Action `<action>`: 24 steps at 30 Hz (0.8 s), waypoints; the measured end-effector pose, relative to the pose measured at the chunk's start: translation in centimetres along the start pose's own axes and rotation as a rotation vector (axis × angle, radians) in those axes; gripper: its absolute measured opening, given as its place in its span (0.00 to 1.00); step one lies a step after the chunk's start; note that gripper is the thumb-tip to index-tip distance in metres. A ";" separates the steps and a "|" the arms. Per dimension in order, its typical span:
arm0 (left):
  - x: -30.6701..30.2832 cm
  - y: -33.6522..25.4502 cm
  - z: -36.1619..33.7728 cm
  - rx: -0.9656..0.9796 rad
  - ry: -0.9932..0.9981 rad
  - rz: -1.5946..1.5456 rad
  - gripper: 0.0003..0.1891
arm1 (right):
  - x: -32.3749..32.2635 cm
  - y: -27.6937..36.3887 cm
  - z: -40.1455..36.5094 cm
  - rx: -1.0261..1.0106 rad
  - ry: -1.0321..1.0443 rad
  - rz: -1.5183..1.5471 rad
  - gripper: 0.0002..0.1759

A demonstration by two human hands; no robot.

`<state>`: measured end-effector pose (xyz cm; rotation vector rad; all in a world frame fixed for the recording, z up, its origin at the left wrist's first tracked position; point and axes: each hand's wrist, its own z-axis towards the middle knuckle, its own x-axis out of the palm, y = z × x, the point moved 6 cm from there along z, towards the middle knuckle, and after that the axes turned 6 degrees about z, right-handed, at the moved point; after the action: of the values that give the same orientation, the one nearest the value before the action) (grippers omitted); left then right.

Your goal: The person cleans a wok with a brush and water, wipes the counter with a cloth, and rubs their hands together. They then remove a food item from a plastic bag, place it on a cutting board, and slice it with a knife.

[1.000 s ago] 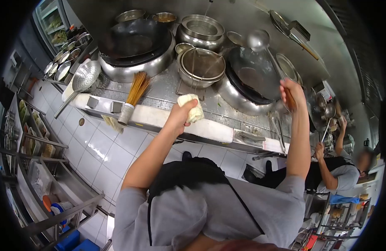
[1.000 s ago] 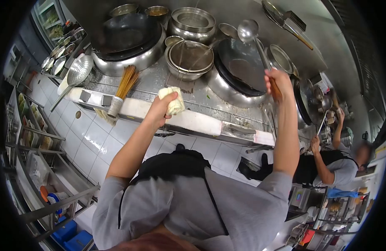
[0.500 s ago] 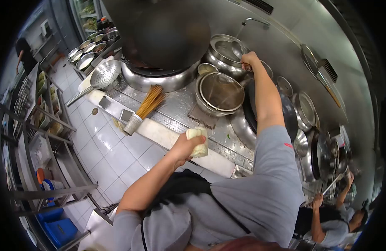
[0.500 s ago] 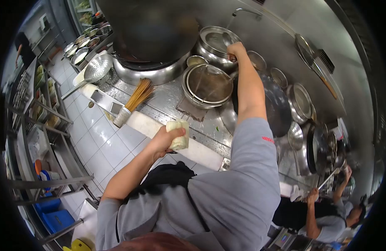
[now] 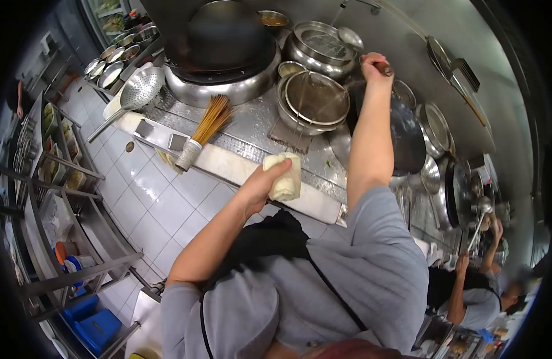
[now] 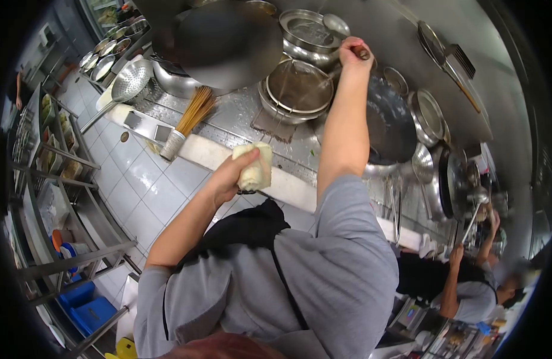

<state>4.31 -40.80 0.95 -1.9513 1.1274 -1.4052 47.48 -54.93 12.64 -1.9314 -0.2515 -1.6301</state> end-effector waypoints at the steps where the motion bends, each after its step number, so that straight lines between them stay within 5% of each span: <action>1: -0.3 -0.4 -0.5 0.020 0.001 -0.041 0.24 | 0.7 0.5 -1.9 0.011 0.038 -0.001 0.09; 6: -5.5 -1.8 -5.0 0.208 -0.035 -0.209 0.25 | 2.3 3.8 -11.8 -0.103 0.008 -0.168 0.47; 8: -9.3 -1.9 -7.7 0.315 -0.116 -0.239 0.26 | 1.1 6.6 -15.3 -0.168 -0.175 -0.188 0.35; 12: -17.5 -1.8 -12.8 0.337 -0.185 -0.293 0.26 | -1.8 10.0 -21.8 -0.308 -0.143 -0.664 0.04; 16: -25.5 0.9 -16.1 0.291 -0.310 -0.330 0.22 | -3.8 14.8 -26.8 -0.395 -0.369 -1.204 0.07; 17: -26.9 2.2 -16.0 0.288 -0.372 -0.337 0.21 | -3.4 13.1 -29.1 -0.366 -0.274 -1.412 0.06; 18: -28.8 2.8 -16.6 0.312 -0.468 -0.344 0.20 | -2.6 3.9 -31.7 -0.658 -0.384 -1.542 0.06; 19: -29.1 2.6 -16.7 0.295 -0.450 -0.308 0.18 | -3.1 6.0 -31.0 -0.600 -0.350 -1.678 0.07; 20: -29.2 2.4 -16.8 0.236 -0.454 -0.287 0.18 | -4.1 16.0 -28.9 -0.444 -0.398 -1.769 0.10; 22: -29.0 1.3 -16.1 0.281 -0.411 -0.250 0.18 | -3.4 21.8 -26.6 -0.483 -0.559 -1.974 0.07; 24: -28.5 -0.1 -15.5 0.297 -0.356 -0.208 0.17 | -1.7 9.4 -25.4 -0.495 -0.891 -2.315 0.06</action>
<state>-13.89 -15.68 -8.65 -2.0331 0.5363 -1.1788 30.55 -76.00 9.98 -2.2439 -3.6552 -1.2256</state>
